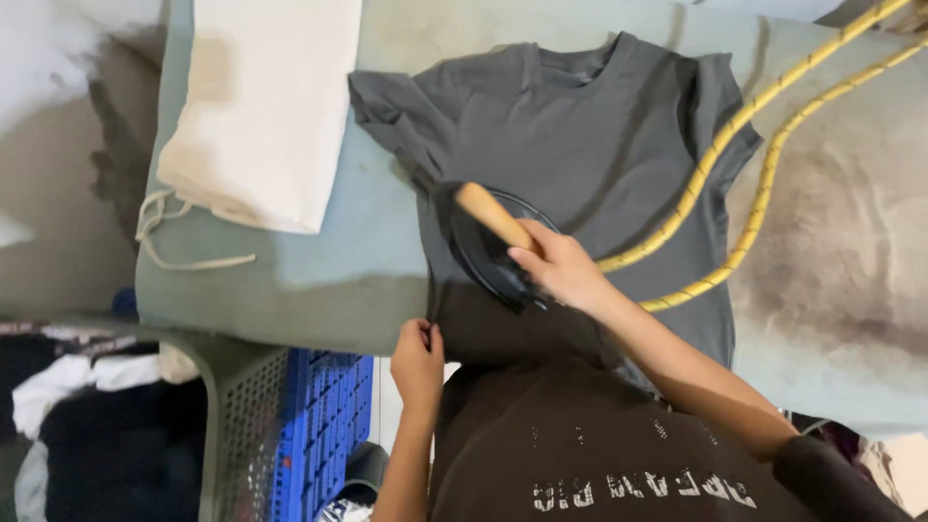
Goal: The person takes a pair of shorts from a basket, spreads them on a board, and irons them before folding. Then, they take a t-shirt from the basket, spread it out, iron it, and fold it before placing it on the shorts.
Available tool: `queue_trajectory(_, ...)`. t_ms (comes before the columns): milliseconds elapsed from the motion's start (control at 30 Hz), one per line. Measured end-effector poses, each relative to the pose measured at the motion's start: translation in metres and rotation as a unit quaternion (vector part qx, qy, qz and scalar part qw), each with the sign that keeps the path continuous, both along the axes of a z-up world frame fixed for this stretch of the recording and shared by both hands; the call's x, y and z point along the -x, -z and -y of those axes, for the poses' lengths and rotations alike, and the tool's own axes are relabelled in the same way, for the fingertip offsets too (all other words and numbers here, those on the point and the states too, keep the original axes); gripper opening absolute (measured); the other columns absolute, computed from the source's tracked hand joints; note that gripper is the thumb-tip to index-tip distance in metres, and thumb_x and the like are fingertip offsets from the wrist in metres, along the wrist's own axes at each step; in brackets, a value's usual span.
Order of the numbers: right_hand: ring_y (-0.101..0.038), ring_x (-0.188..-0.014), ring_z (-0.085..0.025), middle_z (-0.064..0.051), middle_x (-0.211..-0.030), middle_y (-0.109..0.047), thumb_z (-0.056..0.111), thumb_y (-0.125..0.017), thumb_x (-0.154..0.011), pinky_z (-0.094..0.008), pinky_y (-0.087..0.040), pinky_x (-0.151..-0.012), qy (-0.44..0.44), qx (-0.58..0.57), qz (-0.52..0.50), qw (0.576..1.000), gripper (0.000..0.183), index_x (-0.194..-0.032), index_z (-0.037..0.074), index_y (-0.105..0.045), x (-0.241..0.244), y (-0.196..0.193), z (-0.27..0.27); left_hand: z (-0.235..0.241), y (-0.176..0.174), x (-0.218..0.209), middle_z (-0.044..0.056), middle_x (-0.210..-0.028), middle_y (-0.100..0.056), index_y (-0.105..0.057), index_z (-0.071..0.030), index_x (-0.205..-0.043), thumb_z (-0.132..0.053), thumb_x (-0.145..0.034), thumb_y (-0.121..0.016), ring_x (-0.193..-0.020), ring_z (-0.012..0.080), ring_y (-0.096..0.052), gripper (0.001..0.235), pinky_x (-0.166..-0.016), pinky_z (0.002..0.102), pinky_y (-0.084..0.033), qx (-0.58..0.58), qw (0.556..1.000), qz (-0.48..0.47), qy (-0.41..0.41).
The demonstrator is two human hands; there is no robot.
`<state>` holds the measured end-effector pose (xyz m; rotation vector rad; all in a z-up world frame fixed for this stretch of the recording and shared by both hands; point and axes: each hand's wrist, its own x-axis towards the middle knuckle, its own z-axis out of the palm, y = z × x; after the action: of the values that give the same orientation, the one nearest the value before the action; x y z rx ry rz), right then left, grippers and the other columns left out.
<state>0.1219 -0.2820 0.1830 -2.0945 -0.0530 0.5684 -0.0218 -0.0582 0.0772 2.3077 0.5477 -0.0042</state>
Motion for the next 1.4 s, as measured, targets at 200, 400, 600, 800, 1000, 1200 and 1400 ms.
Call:
queue_trajectory(200, -0.058, -0.062, -0.013, -0.004, -0.075, -0.062, 0.028, -0.065, -0.098, -0.031, -0.048, -0.057, 0.085, 0.035, 0.014, 0.996, 0.039, -0.131, 0.008, -0.06, 0.065, 0.023, 0.118, -0.007, 0.033, 0.011, 0.01, -0.078, -0.066, -0.061, -0.006, -0.095, -0.019, -0.093, -0.069, -0.069, 0.0294, -0.066, 0.014, -0.065, 0.041, -0.052, 0.01, 0.996, 0.082, -0.03)
queue_trajectory(400, -0.065, -0.079, -0.017, -0.009, -0.091, -0.068, 0.021, -0.059, -0.103, -0.032, -0.052, -0.073, 0.304, -0.132, -0.074, 0.941, 0.03, -0.126, 0.001, -0.06, 0.115, 0.047, 0.293, 0.005, 0.038, 0.011, 0.011, -0.077, -0.064, -0.061, -0.008, -0.093, -0.018, -0.092, -0.069, -0.069, 0.0324, -0.064, 0.013, -0.067, 0.043, -0.051, -0.043, 0.993, 0.099, -0.045)
queue_trajectory(600, -0.062, -0.115, -0.018, -0.01, -0.129, -0.066, 0.015, -0.06, -0.104, -0.033, -0.048, -0.1, 0.32, -0.139, 0.055, 0.936, 0.035, -0.138, 0.005, -0.059, 0.129, 0.084, 0.443, 0.016, 0.047, 0.012, 0.01, -0.08, -0.064, -0.061, -0.008, -0.103, -0.023, -0.092, -0.069, -0.074, 0.0351, -0.065, 0.02, -0.069, 0.048, -0.051, -0.12, 0.986, 0.095, -0.067)
queue_trajectory(800, -0.062, -0.111, -0.03, -0.023, -0.119, -0.063, 0.005, -0.063, -0.102, -0.041, -0.052, -0.097, 0.279, 0.225, 0.328, 0.874, 0.032, -0.132, -0.004, -0.061, 0.129, 0.068, 0.421, -0.008, 0.071, -0.004, 0.009, -0.077, -0.066, -0.061, -0.005, -0.108, -0.029, -0.093, -0.071, -0.069, 0.0279, -0.064, 0.03, -0.063, 0.043, -0.049, -0.04, 0.994, 0.07, -0.069)
queue_trajectory(1000, -0.061, -0.055, -0.019, -0.01, -0.071, -0.066, 0.015, -0.058, -0.102, -0.033, -0.049, -0.05, 0.317, -0.046, 0.063, 0.945, 0.038, -0.137, 0.002, -0.054, 0.076, 0.113, 0.334, -0.013, 0.044, -0.074, 0.003, -0.067, -0.061, -0.064, -0.007, -0.102, -0.034, -0.096, -0.068, -0.049, 0.0085, -0.049, 0.029, -0.042, 0.026, -0.033, 0.275, 0.953, -0.079, -0.095)
queue_trajectory(1200, -0.062, -0.056, -0.016, -0.008, -0.071, -0.066, 0.012, -0.067, -0.096, -0.031, -0.05, -0.047, 0.304, 0.076, 0.002, 0.95, 0.024, -0.114, -0.005, -0.067, 0.043, 0.122, 0.34, -0.006, -0.05, -0.109, -0.002, -0.06, -0.051, -0.056, -0.01, -0.089, -0.031, -0.1, -0.061, -0.043, 0.0056, -0.036, 0.024, -0.039, 0.025, -0.021, 0.36, 0.924, -0.129, -0.022)
queue_trajectory(1400, -0.062, -0.06, -0.018, -0.012, -0.08, -0.067, 0.006, -0.063, -0.106, -0.032, -0.043, -0.049, 0.362, -0.043, 0.101, 0.926, 0.013, -0.115, -0.001, -0.058, -0.007, 0.052, 0.342, -0.023, -0.063, -0.195, 0.003, -0.067, -0.055, -0.047, -0.009, -0.093, -0.03, -0.111, -0.055, -0.051, 0.0089, -0.045, 0.028, -0.045, 0.025, -0.028, 0.423, 0.901, 0.088, 0.045)
